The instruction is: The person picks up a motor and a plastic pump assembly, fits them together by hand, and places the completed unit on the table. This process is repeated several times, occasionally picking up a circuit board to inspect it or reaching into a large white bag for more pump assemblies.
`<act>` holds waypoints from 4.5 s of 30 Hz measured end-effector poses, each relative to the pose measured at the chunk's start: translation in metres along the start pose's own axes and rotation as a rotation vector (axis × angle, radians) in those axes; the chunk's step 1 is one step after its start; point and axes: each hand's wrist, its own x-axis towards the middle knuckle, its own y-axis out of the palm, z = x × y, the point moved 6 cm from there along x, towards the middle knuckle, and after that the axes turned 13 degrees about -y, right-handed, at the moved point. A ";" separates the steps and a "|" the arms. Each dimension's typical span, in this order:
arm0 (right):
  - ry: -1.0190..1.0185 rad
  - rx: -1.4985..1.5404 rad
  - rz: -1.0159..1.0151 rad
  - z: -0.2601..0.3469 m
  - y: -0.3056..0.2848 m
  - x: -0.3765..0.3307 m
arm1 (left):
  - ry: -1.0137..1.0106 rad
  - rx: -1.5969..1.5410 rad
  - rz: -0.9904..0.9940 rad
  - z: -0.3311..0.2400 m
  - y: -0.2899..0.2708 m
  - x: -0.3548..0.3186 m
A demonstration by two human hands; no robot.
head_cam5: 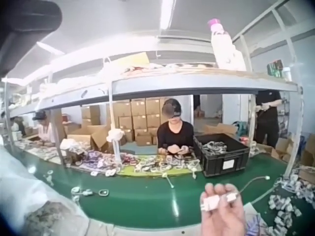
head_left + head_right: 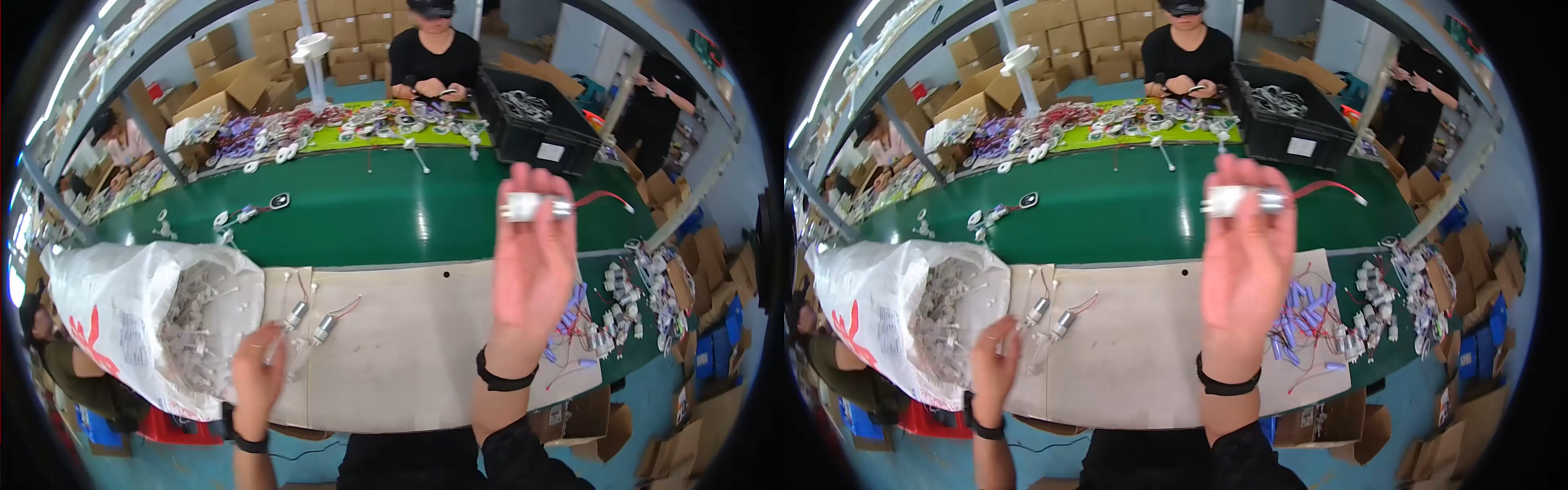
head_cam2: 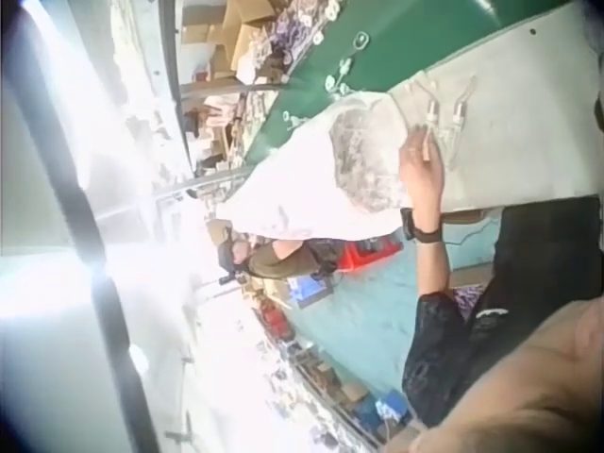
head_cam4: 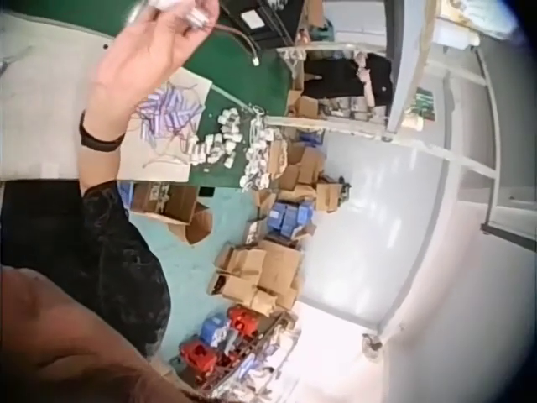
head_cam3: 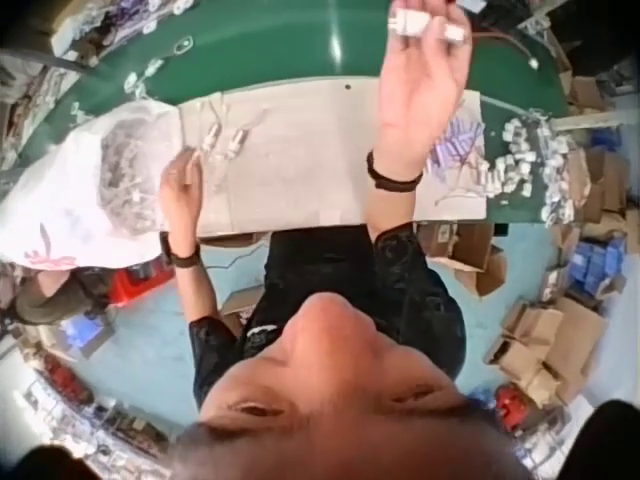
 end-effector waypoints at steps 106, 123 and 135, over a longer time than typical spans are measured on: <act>0.578 -0.288 -0.054 -0.113 -0.140 -0.105 | -0.453 -1.150 0.579 -0.078 0.202 0.051; 0.536 -0.408 0.037 -0.114 -0.134 -0.106 | -0.365 -1.002 0.419 -0.083 0.198 0.049; 0.616 -0.327 -0.003 -0.108 -0.133 -0.100 | -0.401 -1.097 0.499 -0.084 0.200 0.045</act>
